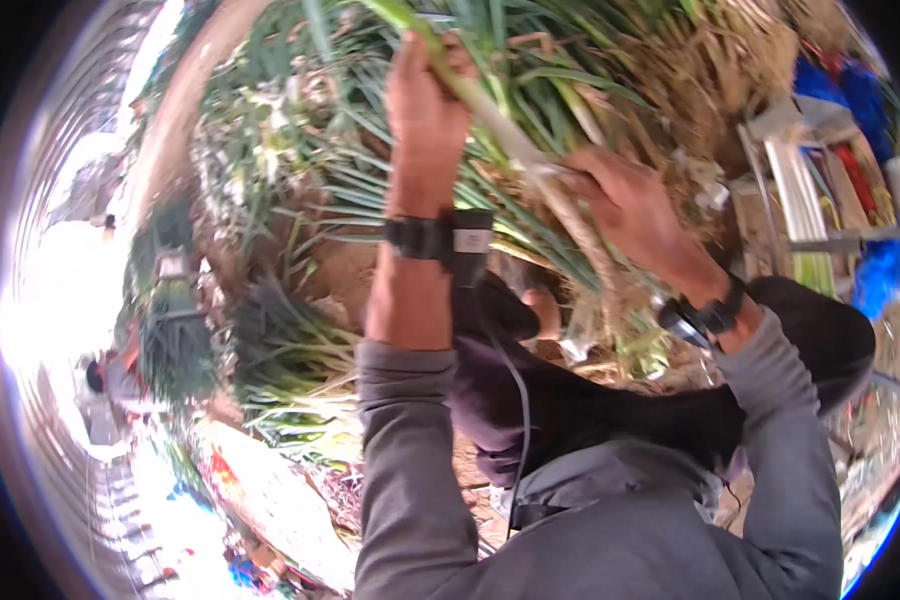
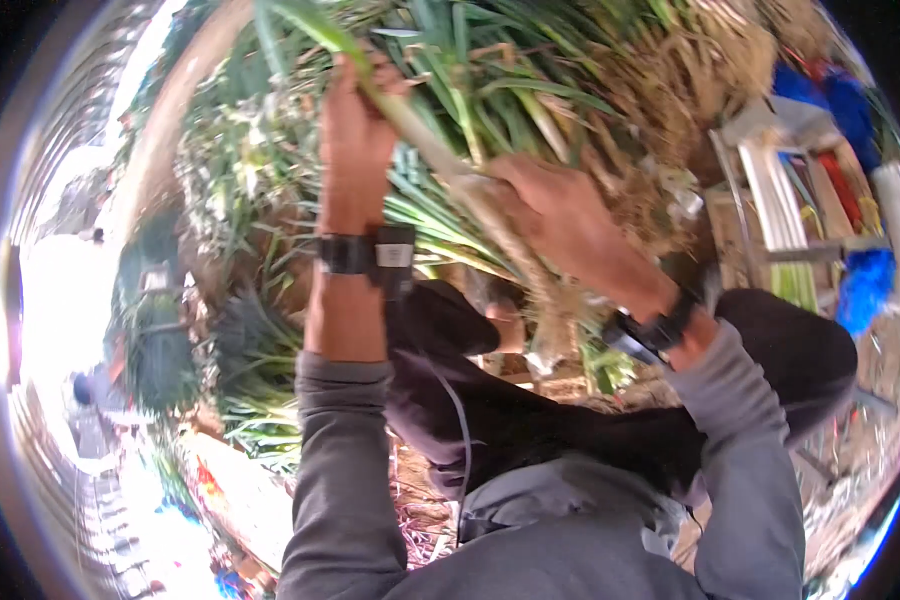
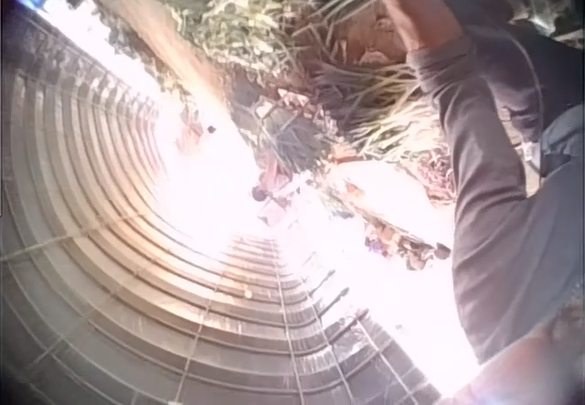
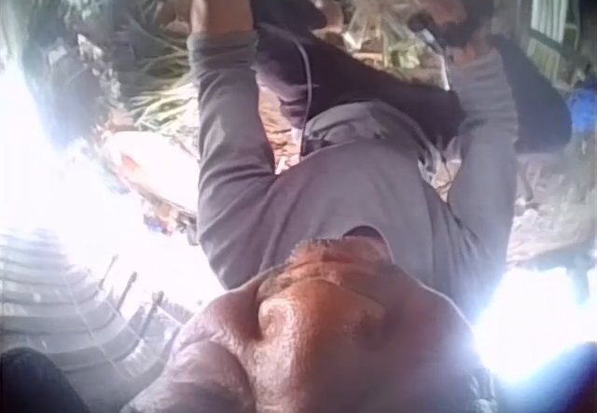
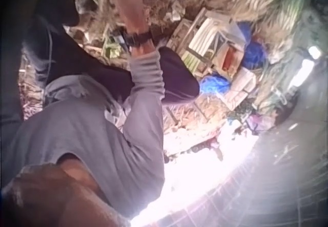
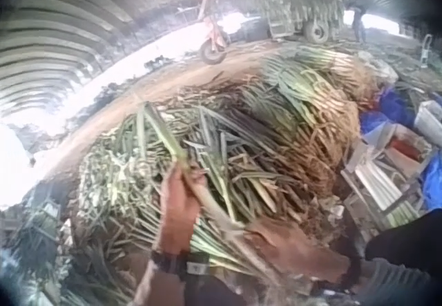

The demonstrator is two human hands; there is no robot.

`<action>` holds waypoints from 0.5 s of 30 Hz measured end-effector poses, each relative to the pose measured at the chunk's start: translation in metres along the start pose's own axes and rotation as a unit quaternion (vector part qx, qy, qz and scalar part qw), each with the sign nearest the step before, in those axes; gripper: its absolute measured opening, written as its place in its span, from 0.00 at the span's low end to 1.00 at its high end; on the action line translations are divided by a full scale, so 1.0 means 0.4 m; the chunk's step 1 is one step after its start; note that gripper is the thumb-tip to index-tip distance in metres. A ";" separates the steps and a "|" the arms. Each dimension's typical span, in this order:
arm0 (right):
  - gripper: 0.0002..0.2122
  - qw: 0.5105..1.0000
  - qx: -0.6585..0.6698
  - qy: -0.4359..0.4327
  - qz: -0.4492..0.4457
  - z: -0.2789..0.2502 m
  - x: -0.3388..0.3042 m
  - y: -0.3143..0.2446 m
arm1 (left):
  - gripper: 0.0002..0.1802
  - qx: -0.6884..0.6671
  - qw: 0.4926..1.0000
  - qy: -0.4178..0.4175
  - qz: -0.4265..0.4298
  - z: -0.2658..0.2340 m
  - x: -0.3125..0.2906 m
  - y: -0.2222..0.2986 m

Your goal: Bundling and trimming green onions using a manual bundling jig and ties.

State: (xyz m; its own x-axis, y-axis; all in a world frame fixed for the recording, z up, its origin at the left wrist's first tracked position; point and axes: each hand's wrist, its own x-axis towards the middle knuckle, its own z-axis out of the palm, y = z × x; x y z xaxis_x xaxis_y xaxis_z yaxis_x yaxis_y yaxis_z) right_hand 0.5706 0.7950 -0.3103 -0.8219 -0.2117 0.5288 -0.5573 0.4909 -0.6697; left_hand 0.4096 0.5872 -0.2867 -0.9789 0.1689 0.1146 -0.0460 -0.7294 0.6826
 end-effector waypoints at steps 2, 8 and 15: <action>0.10 0.999 -0.012 -0.029 0.017 -0.023 -0.031 -0.017 | 0.15 0.029 0.996 0.089 -0.001 0.044 -0.032 -0.017; 0.11 0.998 -0.059 -0.011 0.018 -0.061 -0.097 -0.034 | 0.17 -0.026 0.997 0.057 0.042 0.165 -0.072 0.010; 0.09 0.995 -0.081 -0.042 0.038 -0.070 -0.127 -0.020 | 0.16 -0.063 0.993 0.049 0.081 0.125 -0.103 0.071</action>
State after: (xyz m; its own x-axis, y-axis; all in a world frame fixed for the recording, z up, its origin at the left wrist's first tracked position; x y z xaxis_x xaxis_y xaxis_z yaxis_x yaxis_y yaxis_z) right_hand 0.6201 0.8253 -0.3171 -0.8720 -0.2348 0.4296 -0.4718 0.6369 -0.6097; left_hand 0.4588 0.5926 -0.2361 -0.9898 -0.0189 0.1412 0.0963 -0.8197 0.5647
